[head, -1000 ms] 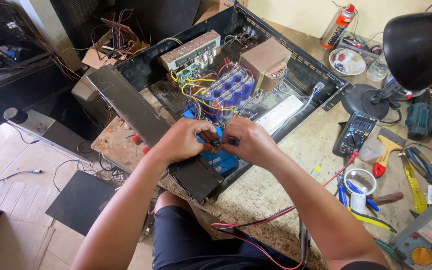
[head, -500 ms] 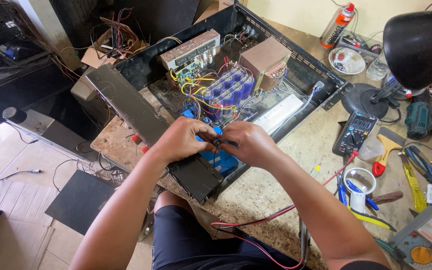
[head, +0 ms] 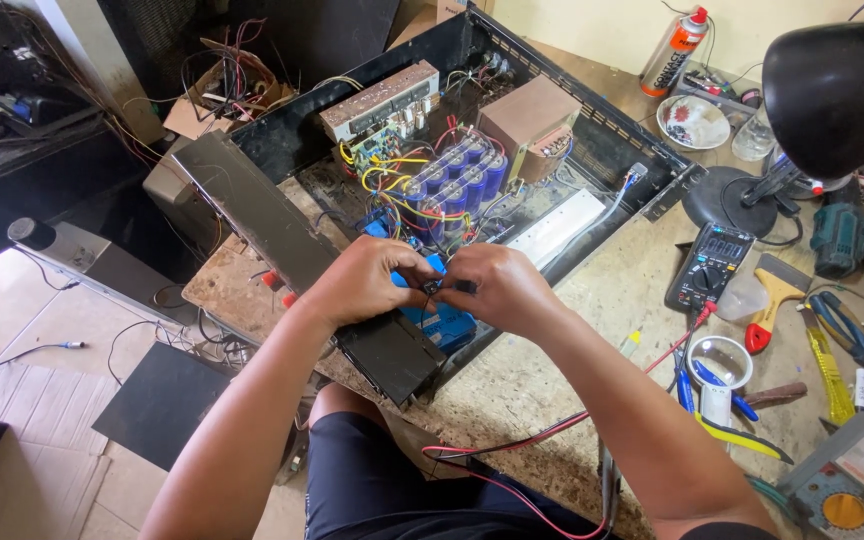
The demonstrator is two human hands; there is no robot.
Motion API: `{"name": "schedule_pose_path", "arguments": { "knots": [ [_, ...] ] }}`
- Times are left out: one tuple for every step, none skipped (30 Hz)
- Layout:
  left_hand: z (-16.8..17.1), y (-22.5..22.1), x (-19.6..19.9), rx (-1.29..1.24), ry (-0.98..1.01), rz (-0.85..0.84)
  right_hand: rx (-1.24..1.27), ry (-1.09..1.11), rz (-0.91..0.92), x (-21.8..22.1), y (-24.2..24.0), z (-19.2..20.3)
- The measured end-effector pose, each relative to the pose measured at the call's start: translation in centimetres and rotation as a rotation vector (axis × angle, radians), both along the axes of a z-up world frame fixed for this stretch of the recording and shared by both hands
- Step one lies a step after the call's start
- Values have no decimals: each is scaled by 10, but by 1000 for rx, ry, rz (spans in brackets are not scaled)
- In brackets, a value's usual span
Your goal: The person is diagnosing and repairing an electronic amplifier by testing circuits with a multimeter and soldering components on the circuit board.
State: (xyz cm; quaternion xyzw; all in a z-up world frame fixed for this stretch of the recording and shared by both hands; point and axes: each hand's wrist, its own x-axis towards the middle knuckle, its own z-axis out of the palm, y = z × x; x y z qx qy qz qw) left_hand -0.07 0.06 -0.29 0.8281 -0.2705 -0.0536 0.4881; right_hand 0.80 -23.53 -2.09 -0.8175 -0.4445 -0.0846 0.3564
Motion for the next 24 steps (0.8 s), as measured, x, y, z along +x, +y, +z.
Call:
{"name": "schedule_pose_path", "arguments": {
  "knots": [
    [2,-1,-1,1,0,0,1,0,0,-2,0,4],
    [4,-2,-2,4,-6,-6,-14,21,-16,-4,1,7],
    [5,-3,-3,8,-12,-12,-30,42,-32,-6,1,11],
    [3,-3,-3,9,-12,-11,-29,43,-32,-5,0,9],
    [0,-2,-2,7,-10,-12,-43,60,-37,-3,-1,8],
    [-2,-2,-1,4,-9,-15,-58,76,-44,-2,-2,6],
    [-2,-2,-1,5,-9,-16,-58,76,-45,0,-2,2],
    [-1,-2,-2,1,-6,-24,-53,76,-57,2,-2,-1],
    [-1,-1,-2,-4,-3,-33,-48,76,-69,4,-3,-5],
    [2,-2,-3,-3,-3,-33,-48,76,-69,5,-2,-9],
    [4,-2,-3,-12,-7,-38,-14,-14,-89,6,-1,-13],
    [6,-3,-4,-21,-9,-43,20,-103,-110,7,-1,-17],
    [5,-3,-4,-21,-8,-43,20,-102,-110,6,0,-16],
    [4,-3,-3,-14,-26,-48,61,-164,-124,5,0,-14],
    [2,-4,-2,-7,-44,-53,102,-226,-138,4,1,-13],
    [7,-3,-4,-8,-43,-54,101,-224,-139,6,-3,-18],
    [11,-3,-6,11,-53,-56,193,-250,-171,8,-6,-23],
    [15,-3,-8,30,-63,-58,283,-276,-202,10,-10,-28],
    [14,-3,-8,28,-63,-59,282,-276,-203,8,-11,-24],
    [13,-3,-7,45,-71,-53,397,-292,-309,6,-13,-20],
    [11,-3,-6,62,-79,-47,511,-307,-416,5,-15,-16],
    [11,-3,-6,61,-79,-47,510,-307,-415,3,-21,-13],
    [11,-3,-6,68,-77,-29,527,-341,-488,1,-27,-10],
    [10,-3,-7,74,-73,-11,542,-375,-561,-1,-33,-7]
  ]
}}
